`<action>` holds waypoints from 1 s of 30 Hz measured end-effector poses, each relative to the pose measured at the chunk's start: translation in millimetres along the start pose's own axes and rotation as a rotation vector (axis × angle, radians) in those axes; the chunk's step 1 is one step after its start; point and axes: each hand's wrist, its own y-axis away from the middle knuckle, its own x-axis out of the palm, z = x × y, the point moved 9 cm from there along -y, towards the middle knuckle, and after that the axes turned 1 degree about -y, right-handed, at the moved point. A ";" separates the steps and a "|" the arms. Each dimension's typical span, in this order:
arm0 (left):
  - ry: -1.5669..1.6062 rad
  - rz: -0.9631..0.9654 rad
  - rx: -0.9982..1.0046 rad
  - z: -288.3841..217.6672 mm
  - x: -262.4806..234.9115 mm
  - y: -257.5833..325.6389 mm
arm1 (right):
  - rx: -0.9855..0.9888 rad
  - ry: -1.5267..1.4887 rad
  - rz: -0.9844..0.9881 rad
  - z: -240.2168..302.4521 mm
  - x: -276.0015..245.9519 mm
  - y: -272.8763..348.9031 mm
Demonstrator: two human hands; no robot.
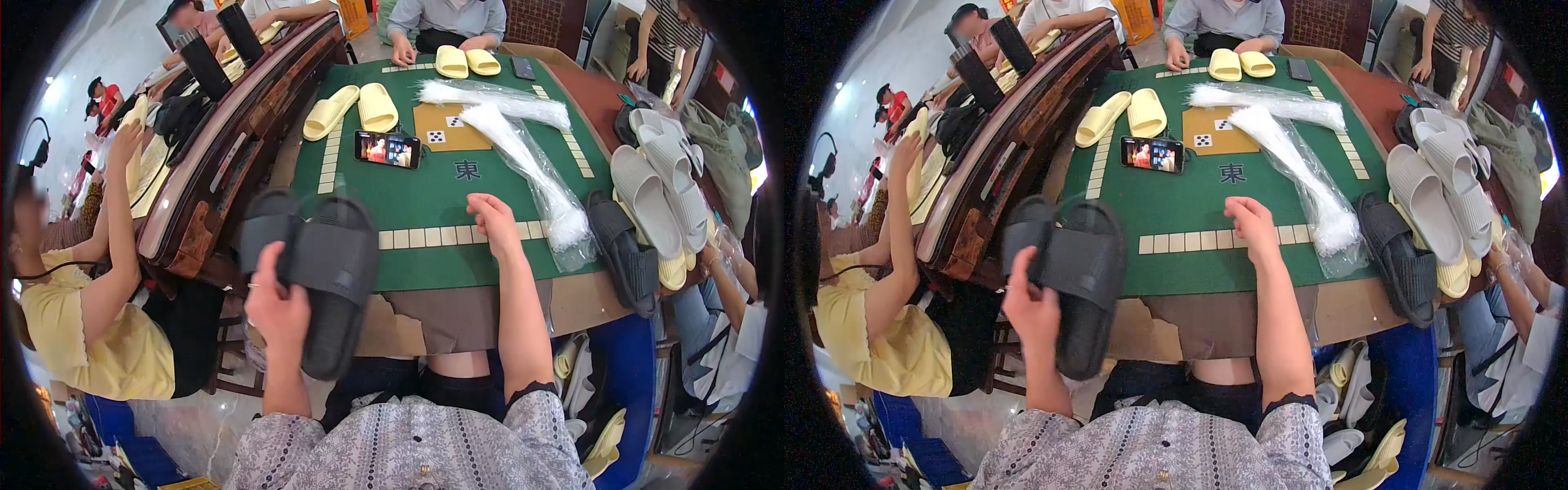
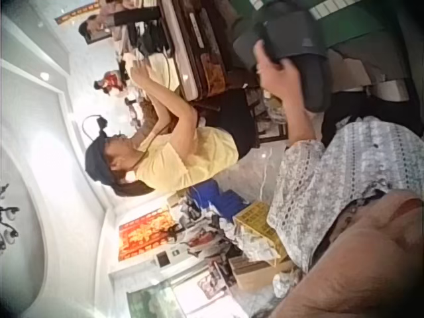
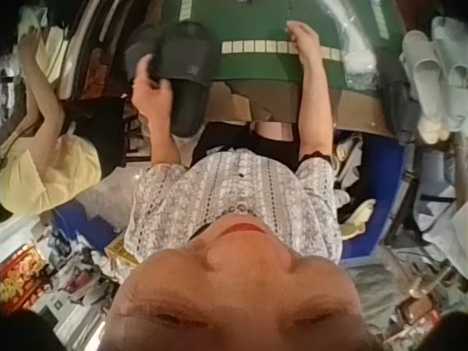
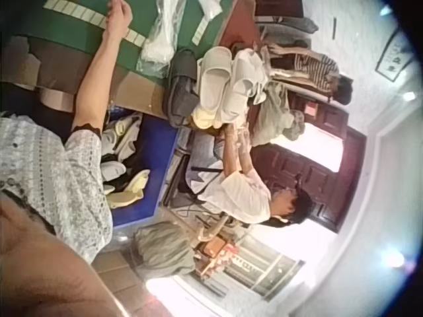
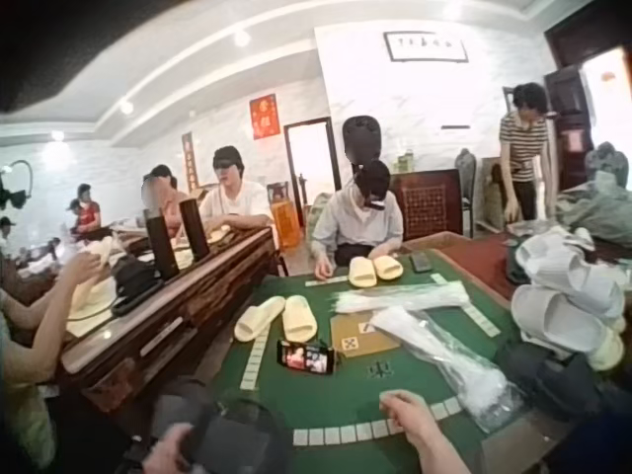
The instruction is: The person takes slippers from a bin, places them on the table, and fastens pairs together with plastic ties by hand.
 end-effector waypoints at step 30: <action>-0.165 0.033 -0.069 97.2 4.1 28.6 | -0.643 0.141 -0.342 79.8 -21.4 52.2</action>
